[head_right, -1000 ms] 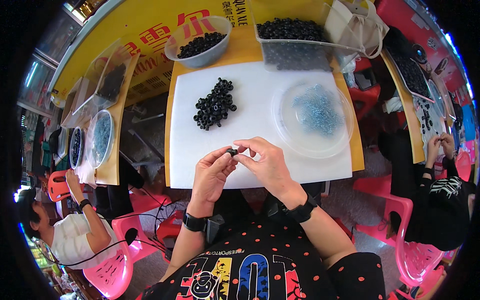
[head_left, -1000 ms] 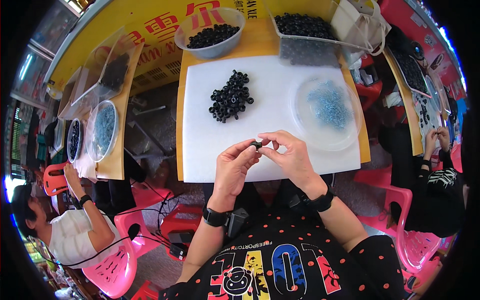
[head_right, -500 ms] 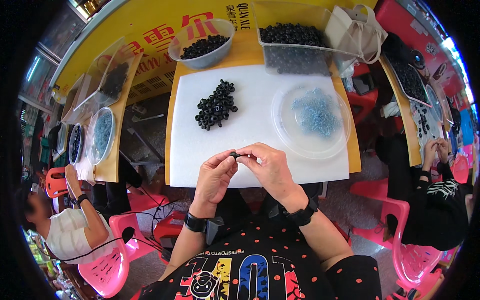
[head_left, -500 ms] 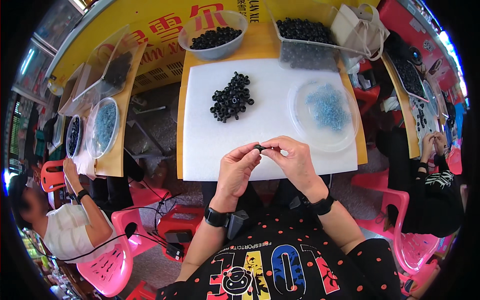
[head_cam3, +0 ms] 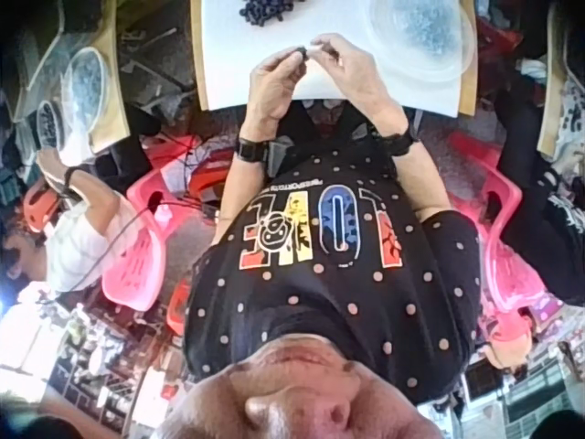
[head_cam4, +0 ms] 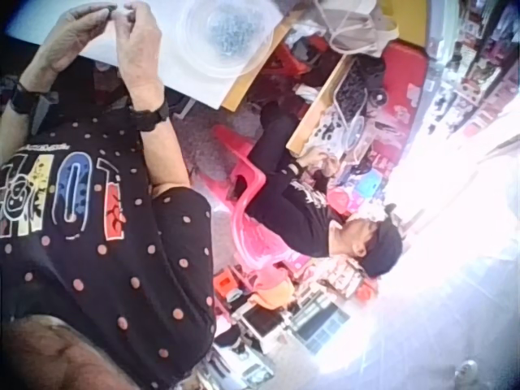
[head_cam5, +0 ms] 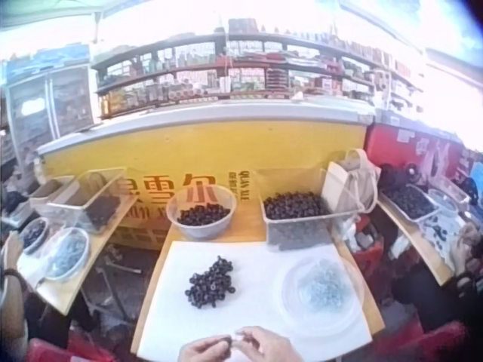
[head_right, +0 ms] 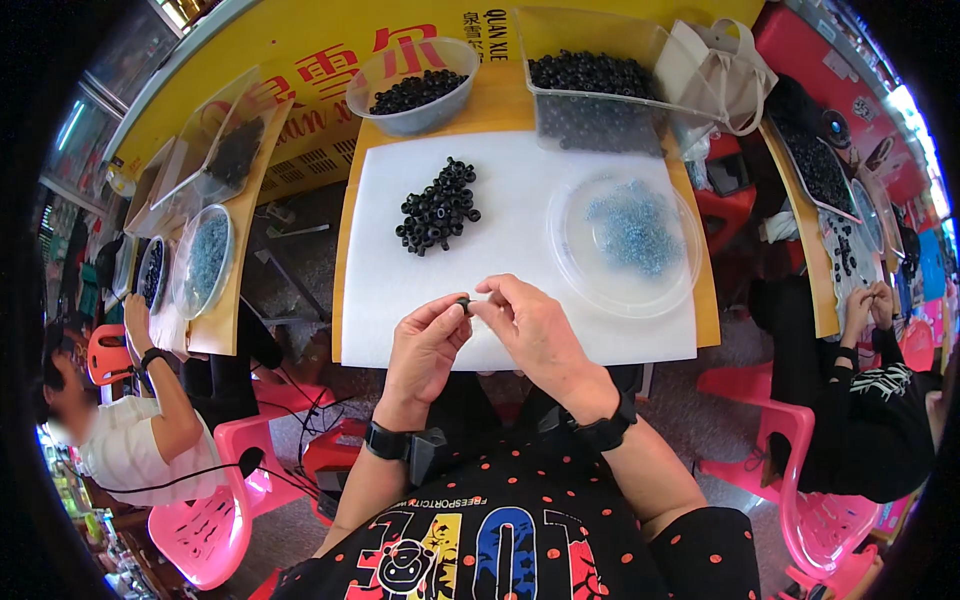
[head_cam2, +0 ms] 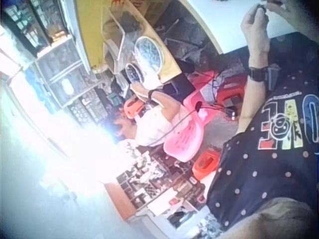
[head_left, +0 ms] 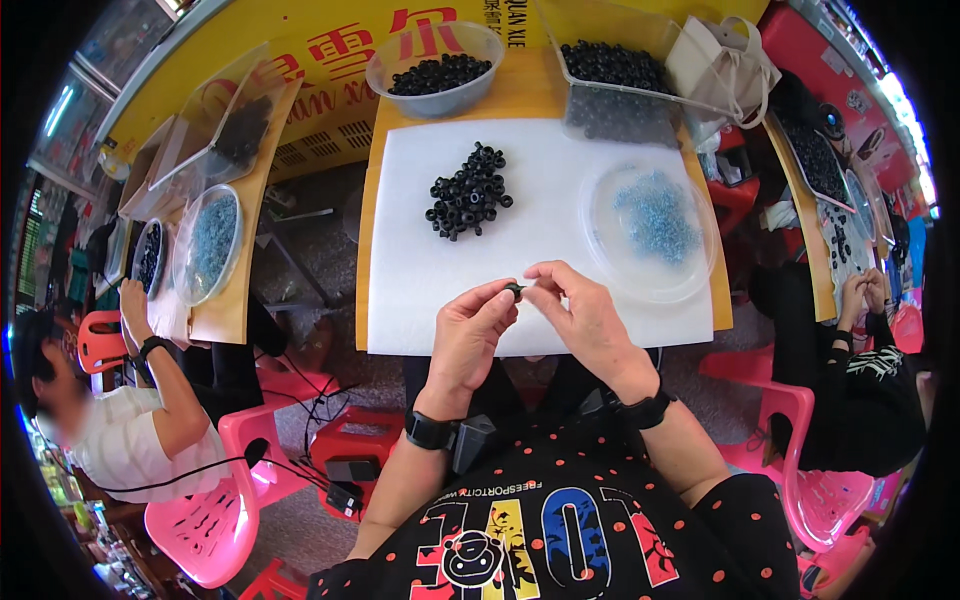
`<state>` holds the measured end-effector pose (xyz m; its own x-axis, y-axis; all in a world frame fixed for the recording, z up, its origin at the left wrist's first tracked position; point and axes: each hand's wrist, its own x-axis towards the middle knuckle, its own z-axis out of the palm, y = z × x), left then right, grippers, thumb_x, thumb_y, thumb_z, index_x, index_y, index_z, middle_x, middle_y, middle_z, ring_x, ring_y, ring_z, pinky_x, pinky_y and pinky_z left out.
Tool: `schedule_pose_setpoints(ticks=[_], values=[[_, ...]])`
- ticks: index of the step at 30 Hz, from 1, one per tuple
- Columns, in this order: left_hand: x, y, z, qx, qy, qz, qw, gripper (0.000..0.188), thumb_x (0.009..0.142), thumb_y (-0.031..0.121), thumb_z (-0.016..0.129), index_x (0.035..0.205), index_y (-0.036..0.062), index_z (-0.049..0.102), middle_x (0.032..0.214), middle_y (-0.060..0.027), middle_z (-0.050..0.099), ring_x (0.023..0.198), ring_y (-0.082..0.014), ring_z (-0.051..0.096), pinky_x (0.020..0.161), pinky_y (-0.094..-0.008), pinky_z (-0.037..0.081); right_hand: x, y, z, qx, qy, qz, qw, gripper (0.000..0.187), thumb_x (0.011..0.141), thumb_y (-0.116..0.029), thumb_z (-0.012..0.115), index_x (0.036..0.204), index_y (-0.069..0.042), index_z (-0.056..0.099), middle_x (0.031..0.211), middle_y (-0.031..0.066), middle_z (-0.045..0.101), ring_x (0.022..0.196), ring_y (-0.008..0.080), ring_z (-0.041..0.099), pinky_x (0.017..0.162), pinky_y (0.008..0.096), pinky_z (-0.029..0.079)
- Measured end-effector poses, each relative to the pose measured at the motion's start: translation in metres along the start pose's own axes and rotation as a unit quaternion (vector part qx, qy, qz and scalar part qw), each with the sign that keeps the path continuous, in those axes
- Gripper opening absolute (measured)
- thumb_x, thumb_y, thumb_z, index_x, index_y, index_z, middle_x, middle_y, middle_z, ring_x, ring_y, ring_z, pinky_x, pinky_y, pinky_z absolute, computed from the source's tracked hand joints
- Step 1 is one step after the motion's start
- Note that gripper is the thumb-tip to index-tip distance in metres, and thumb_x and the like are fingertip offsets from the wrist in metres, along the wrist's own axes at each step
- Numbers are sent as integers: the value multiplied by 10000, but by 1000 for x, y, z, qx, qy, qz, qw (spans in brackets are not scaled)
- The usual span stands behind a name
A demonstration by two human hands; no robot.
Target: Inspecting and sorting small black O-rings or seals at a production workbench.
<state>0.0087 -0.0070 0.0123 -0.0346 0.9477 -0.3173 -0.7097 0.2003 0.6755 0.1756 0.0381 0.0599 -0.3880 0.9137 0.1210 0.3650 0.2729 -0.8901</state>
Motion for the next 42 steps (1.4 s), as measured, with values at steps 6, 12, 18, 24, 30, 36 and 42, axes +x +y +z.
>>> schedule_pose_setpoints(ticks=[6, 12, 18, 24, 30, 36, 42], values=[[-2, -2, 3, -8, 9, -46, 999, 212, 940, 55, 674, 1132, -34, 676, 998, -90, 698, 872, -138, 650, 833, -267, 553, -3, 2, -7, -77, -43, -13, 996, 248, 1031, -239, 519, 960, -17, 604, 851, 183, 628, 778, 370, 608, 689, 403, 488], [8, -16, 4, -131, 45, -75, 988, 204, 959, 72, 655, 1136, -25, 633, 1034, -97, 663, 886, -149, 642, 815, -258, 567, 1, 26, 1, 19, 14, 92, 995, 274, 1042, -242, 514, 967, 3, 610, 774, 132, 624, 721, 259, 608, 688, 350, 485], [15, -28, -15, -299, 26, -126, 945, 207, 979, 116, 639, 1138, -15, 626, 1034, -98, 658, 879, -144, 646, 814, -255, 573, -8, 55, -2, 78, 35, 100, 991, 251, 1029, -210, 542, 1002, 9, 661, 767, 83, 656, 691, 156, 598, 661, 298, 480], [22, -11, -31, -284, -16, -58, 957, 286, 1018, 132, 563, 1281, 20, 562, 1040, -93, 605, 861, -150, 564, 801, -280, 531, -7, 60, -27, 23, 63, 74, 995, 205, 996, -160, 588, 977, 14, 695, 762, 47, 660, 661, 98, 547, 626, 253, 451], [28, -21, -55, -282, -114, -3, 953, 267, 1025, 185, 559, 1264, 66, 563, 999, -51, 576, 871, -172, 543, 832, -316, 499, -11, 62, -33, 6, 49, 98, 994, 207, 992, -161, 592, 963, 7, 711, 732, 3, 637, 632, 50, 476, 582, 219, 399], [31, -22, -51, -263, -155, 7, 952, 236, 1052, 268, 511, 1194, 83, 548, 981, -25, 523, 897, -157, 510, 851, -320, 469, -9, 57, -32, -9, 26, 97, 995, 191, 972, -145, 598, 955, 6, 713, 736, 13, 648, 615, 61, 486, 569, 235, 397], [32, -19, -49, -278, -154, 3, 948, 307, 1070, 367, 452, 1124, 73, 520, 952, -15, 502, 888, -150, 496, 854, -321, 456, -25, 38, -42, 76, -313, 165, 932, 217, 901, -184, 620, 920, 5, 724, 760, 77, 703, 658, 130, 665, 631, 268, 505]])
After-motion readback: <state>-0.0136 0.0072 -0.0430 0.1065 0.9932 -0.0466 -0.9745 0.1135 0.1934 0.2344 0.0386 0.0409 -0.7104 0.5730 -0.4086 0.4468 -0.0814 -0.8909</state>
